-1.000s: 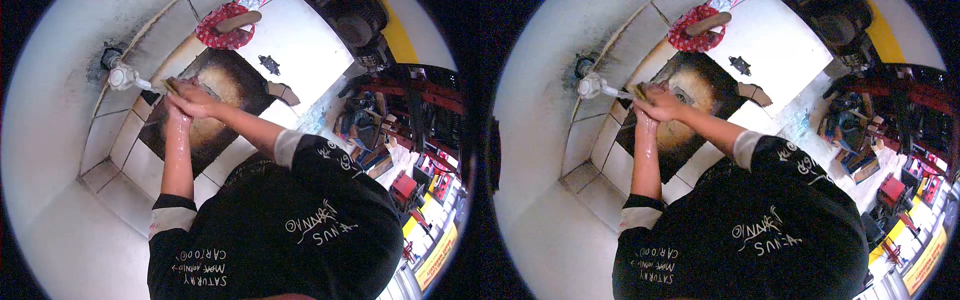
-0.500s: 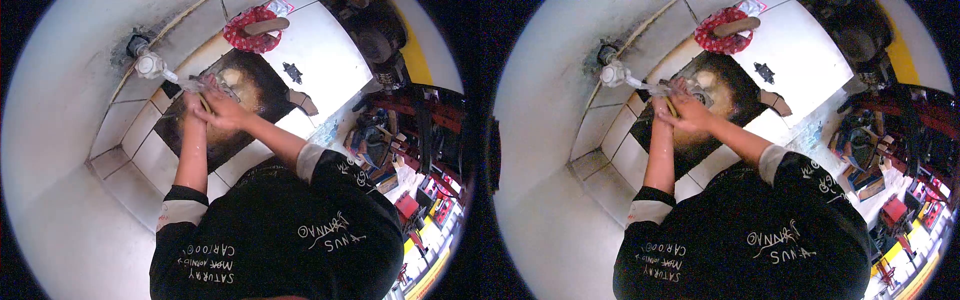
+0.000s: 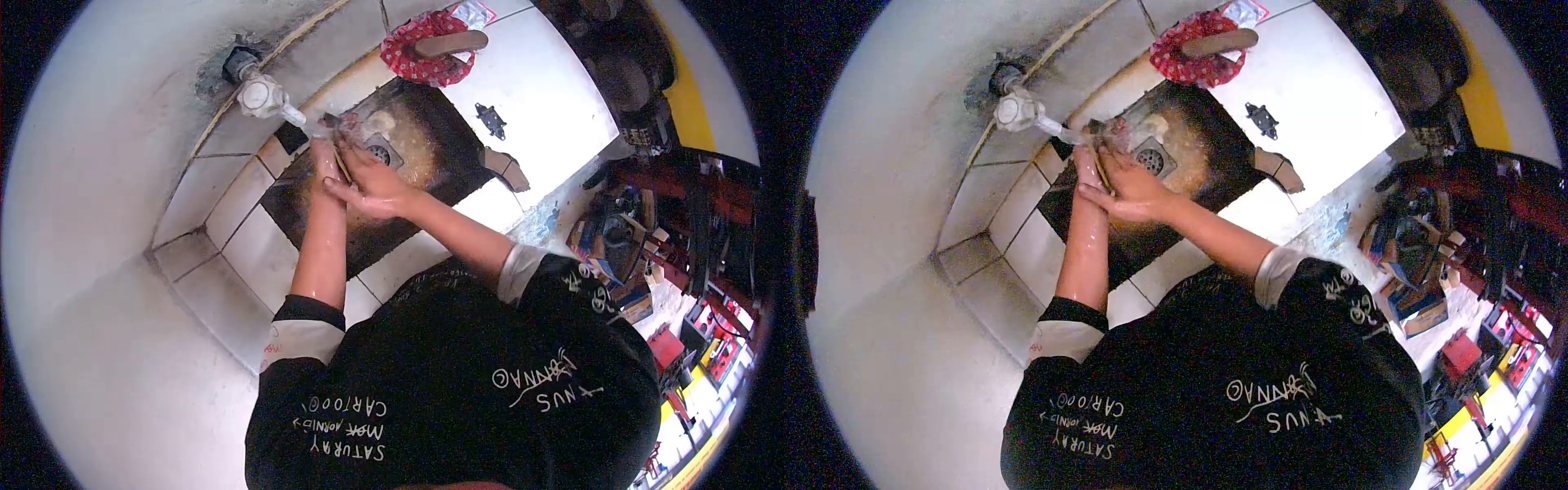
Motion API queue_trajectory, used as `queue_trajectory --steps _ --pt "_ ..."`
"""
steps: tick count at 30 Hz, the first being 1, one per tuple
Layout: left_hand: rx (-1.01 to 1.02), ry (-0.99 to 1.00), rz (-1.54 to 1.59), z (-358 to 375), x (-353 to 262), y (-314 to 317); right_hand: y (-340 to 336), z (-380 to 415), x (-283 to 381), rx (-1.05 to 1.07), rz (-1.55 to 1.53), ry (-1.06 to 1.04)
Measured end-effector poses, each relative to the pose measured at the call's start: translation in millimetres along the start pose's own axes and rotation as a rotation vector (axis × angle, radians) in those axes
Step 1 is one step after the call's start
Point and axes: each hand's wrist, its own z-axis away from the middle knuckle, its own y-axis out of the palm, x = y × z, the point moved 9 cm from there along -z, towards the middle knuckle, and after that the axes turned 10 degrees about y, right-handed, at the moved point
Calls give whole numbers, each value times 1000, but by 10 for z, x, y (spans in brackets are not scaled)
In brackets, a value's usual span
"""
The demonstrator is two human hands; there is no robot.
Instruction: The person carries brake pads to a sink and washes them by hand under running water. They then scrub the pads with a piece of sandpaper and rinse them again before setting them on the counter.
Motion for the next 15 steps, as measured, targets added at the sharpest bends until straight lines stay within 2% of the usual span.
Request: queue_trajectory --steps 1,3,4,5,6,7,8,9,11,12,13,14,15 --pt "43 -28 -74 2 -11 23 7 -66 -4 4 2 -2" --pt "-8 18 41 244 16 104 15 -321 -195 6 108 122" --pt "41 -6 134 315 22 225 1 -490 -248 110 -43 164" --pt "89 -32 224 401 28 327 20 -414 -233 106 -50 169" --pt "63 120 177 404 -94 319 -28 -311 -119 53 -35 123" --pt "74 125 177 252 -76 204 -90 -250 -17 -2 -15 73" --pt "43 7 205 83 61 -7 5 -141 -35 -91 136 -77" --pt "11 -111 237 3 215 -128 -109 -164 50 -88 143 -79" --pt "22 -102 241 164 208 21 -14 -159 -23 356 180 247" --pt "355 -137 593 307 152 375 -75 -295 -88 175 65 167" --pt "696 -161 943 518 -54 665 -38 -252 -131 175 64 170" --pt "160 -52 326 308 155 268 -98 -237 -108 69 69 120" --pt "164 -44 325 312 71 412 -190 -236 -40 -38 76 62"
